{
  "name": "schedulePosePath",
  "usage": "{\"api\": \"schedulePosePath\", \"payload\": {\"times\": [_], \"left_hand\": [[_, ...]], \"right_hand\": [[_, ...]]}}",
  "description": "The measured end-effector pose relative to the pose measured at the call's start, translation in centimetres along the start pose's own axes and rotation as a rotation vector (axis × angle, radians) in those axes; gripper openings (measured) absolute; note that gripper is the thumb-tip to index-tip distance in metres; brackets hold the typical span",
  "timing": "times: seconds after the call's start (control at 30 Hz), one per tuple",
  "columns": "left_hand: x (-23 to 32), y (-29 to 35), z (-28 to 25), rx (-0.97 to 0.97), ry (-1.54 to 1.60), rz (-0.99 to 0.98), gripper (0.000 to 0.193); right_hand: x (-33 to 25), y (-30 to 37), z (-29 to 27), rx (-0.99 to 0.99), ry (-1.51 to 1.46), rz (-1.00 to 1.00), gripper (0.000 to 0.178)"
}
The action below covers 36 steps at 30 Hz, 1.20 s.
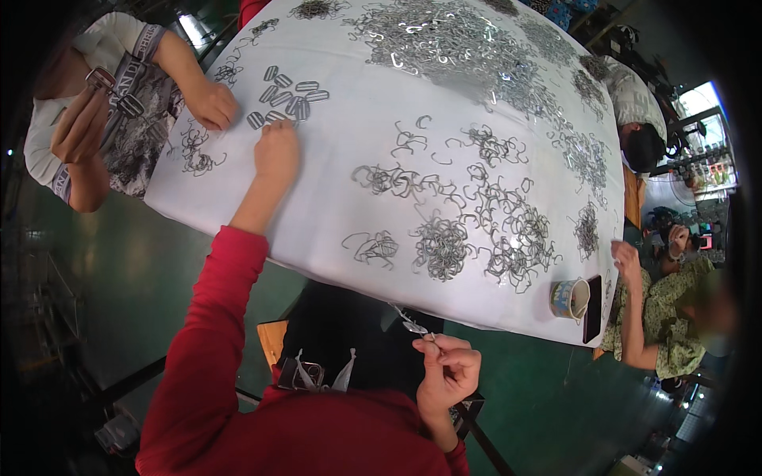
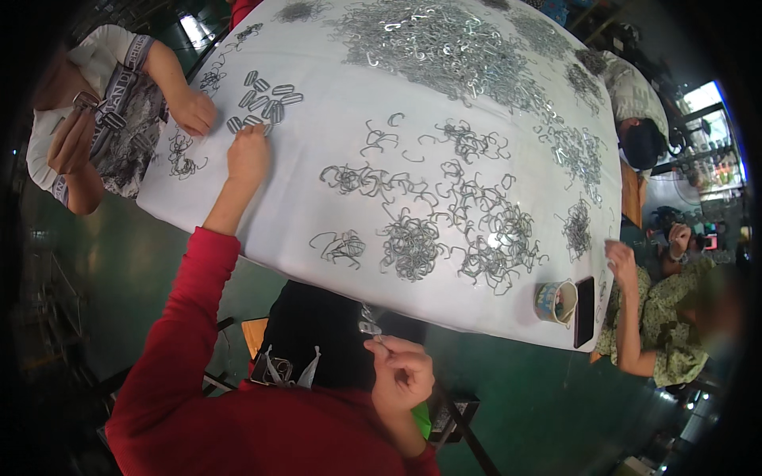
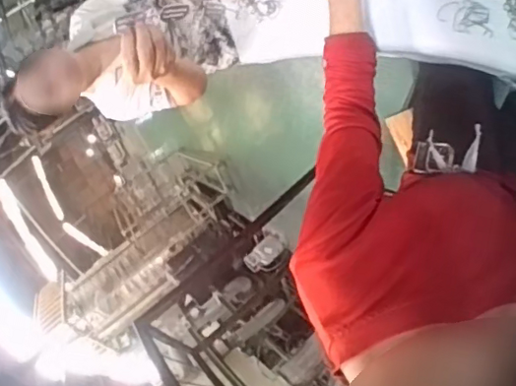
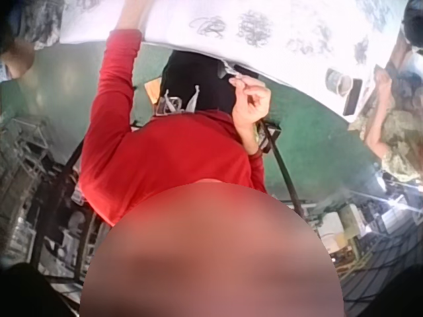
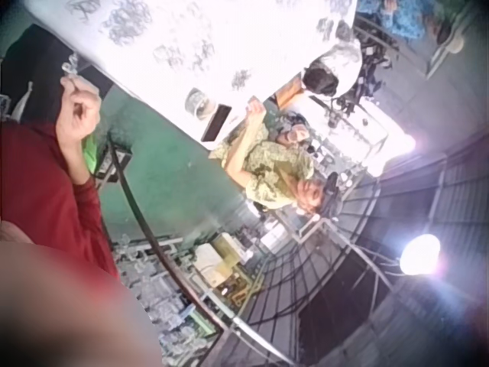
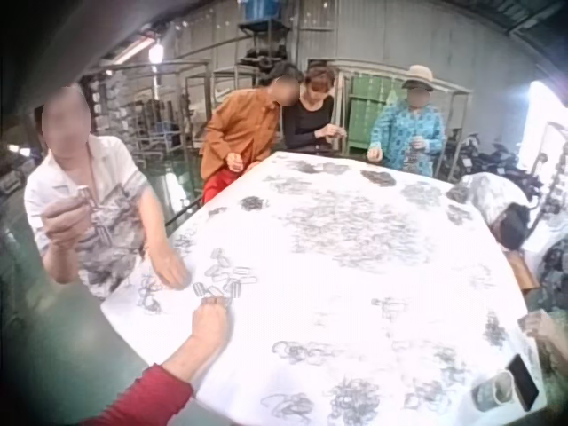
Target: The person sorts small metal parts on a white table, separating them into piles and transferring them into a black tray. The person also moves the tray to a nearby rack and returns to continue sorting.
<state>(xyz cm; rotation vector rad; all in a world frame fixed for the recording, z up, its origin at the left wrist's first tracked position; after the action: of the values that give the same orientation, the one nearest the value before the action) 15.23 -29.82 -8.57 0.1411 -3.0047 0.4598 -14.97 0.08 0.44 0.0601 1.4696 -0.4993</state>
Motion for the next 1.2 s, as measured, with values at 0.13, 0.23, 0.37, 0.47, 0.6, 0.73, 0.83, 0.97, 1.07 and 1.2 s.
{"api": "schedulePosePath", "payload": {"times": [0.13,0.23,0.37,0.47,0.6,0.73,0.83,0.97,1.07,1.2], "left_hand": [[0.4,1.6,-2.7,-0.036,0.162,-0.04,0.015],[5.3,6.1,-6.3,-0.316,0.672,-0.02,0.008],[14.1,15.7,-12.4,-0.543,1.186,0.246,0.013],[16.3,19.1,-14.2,-0.716,1.296,0.207,0.012],[17.4,19.2,-16.3,-0.507,1.34,0.4,0.017],[17.9,19.6,-16.7,-0.432,1.302,0.53,0.023],[17.9,19.9,-16.2,-0.409,1.263,0.588,0.024],[17.8,20.2,-15.2,-0.418,1.317,0.623,0.023],[18.2,20.5,-14.5,-0.441,1.335,0.675,0.024],[18.7,20.8,-12.7,-0.455,1.377,0.712,0.021]], "right_hand": [[0.4,0.1,-0.2,-0.036,-0.025,-0.012,0.024],[0.8,0.1,-0.4,-0.034,-0.006,-0.007,0.023],[1.1,0.0,-0.6,-0.025,0.041,-0.018,0.02],[1.0,0.0,-0.7,-0.026,0.079,-0.008,0.019],[0.9,0.1,-1.0,-0.045,0.195,-0.011,0.021],[1.3,0.2,-1.3,-0.074,0.261,-0.016,0.021],[1.4,-0.5,-1.8,-0.07,0.22,-0.059,0.021],[2.3,-5.8,-4.4,-0.01,0.447,-0.049,0.013],[5.4,-13.8,-3.9,-0.141,0.751,-0.154,0.014],[10.2,-22.1,-2.2,-0.07,1.086,-0.206,0.027]]}}
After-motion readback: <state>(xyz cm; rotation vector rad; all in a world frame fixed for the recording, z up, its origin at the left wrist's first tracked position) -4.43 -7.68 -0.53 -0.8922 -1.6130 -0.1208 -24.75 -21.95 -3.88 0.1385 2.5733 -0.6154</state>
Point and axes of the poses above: each hand's wrist, its own y-axis away from the middle knuckle, its own z-axis out of the palm, x = y × z, the point moved 6 cm from there along -y, towards the middle knuckle, and after that the axes turned 1 degree about -x, right-handed, at the moved point
